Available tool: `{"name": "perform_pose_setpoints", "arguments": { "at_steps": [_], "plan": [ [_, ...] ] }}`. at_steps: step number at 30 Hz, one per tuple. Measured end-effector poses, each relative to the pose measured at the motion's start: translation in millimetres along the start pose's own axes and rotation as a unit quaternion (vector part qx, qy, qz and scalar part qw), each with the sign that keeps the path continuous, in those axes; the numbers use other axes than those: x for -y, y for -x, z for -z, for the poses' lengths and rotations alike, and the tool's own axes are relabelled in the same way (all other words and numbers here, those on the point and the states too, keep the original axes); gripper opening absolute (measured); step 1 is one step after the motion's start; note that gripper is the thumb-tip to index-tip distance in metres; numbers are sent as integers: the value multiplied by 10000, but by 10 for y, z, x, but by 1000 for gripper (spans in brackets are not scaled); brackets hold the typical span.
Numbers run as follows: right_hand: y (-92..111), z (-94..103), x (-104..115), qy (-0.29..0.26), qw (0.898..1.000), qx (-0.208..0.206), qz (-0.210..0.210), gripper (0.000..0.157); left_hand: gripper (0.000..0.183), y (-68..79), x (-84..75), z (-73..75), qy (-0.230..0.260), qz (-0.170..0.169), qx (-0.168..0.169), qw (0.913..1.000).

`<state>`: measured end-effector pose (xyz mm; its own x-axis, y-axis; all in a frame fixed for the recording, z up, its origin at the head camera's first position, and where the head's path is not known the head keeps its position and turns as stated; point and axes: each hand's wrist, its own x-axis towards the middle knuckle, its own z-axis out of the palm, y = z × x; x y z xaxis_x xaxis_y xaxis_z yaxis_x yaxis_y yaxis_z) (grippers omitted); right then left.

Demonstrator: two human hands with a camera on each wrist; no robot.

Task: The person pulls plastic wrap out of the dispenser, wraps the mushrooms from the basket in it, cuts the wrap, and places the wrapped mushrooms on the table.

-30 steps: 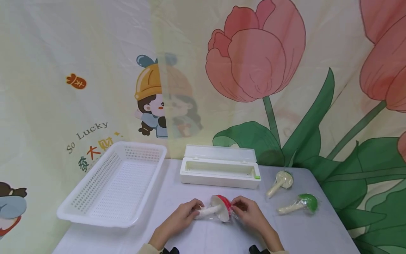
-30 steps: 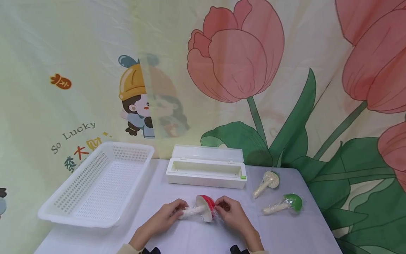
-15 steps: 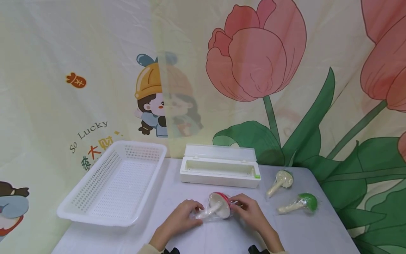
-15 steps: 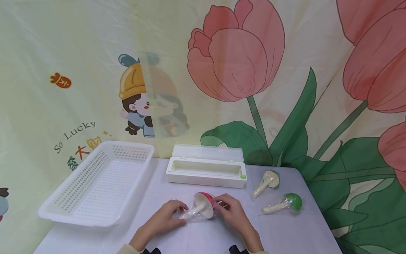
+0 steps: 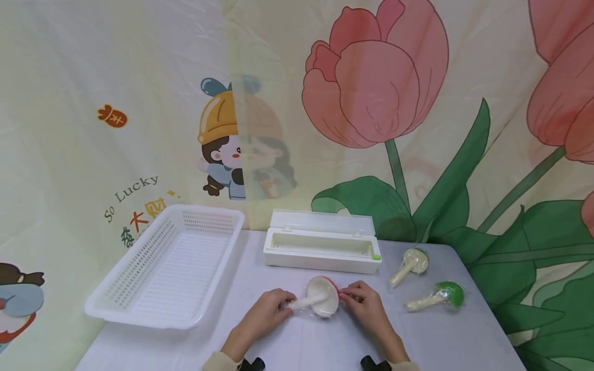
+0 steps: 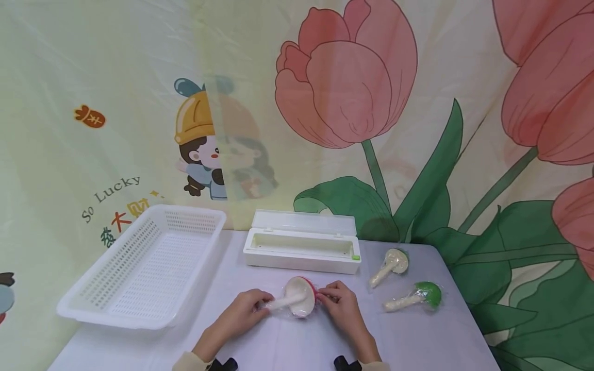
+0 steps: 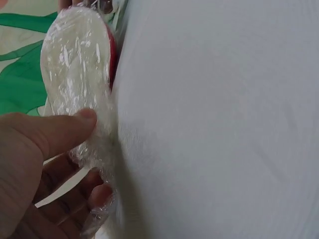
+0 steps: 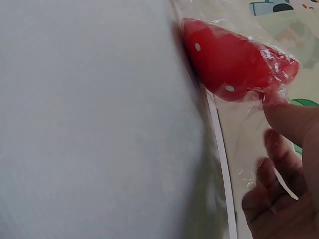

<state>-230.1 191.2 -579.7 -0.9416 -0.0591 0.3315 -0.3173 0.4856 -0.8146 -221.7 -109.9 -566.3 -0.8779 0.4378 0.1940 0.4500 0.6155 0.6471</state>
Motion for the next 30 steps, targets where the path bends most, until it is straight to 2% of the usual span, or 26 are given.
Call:
{"name": "perform_pose_setpoints", "arguments": {
  "at_steps": [4, 9, 12, 14, 16, 18, 23, 26, 30],
  "plan": [
    [6, -63, 34, 79, 9996, -134, 230, 15, 32, -15, -35, -51, 27, 94, -202, 9997],
    [34, -77, 107, -181, 9994, 258, 109, 24, 37, -50, -60, -115, 57, -130, -491, 9987],
    [38, -53, 152, -413, 9981, 328, 331, 31, 35, -69, -56, -127, 307, -139, -644, 9974],
    [31, -30, 182, -568, 9969, 299, 464, 34, 36, -73, -52, -126, 669, -80, -686, 9954],
    [21, -12, 197, -617, 9968, 305, 415, 34, 38, -70, -47, -130, 1004, -36, -667, 9927],
    [15, -2, 202, -721, 9963, 443, 149, 33, 39, -63, -45, -137, 1183, 30, -617, 9911],
    [34, -20, 147, -837, 9915, 895, -447, 34, 33, -48, -37, -172, 578, 126, -566, 9966],
    [40, -41, 125, -882, 9923, 716, -485, 26, 29, -58, -50, -176, 328, 200, -649, 9972],
    [18, -56, 160, -949, 9933, 243, -613, 12, 29, -85, -69, -160, 654, 254, -647, 9954]
  ]
}}
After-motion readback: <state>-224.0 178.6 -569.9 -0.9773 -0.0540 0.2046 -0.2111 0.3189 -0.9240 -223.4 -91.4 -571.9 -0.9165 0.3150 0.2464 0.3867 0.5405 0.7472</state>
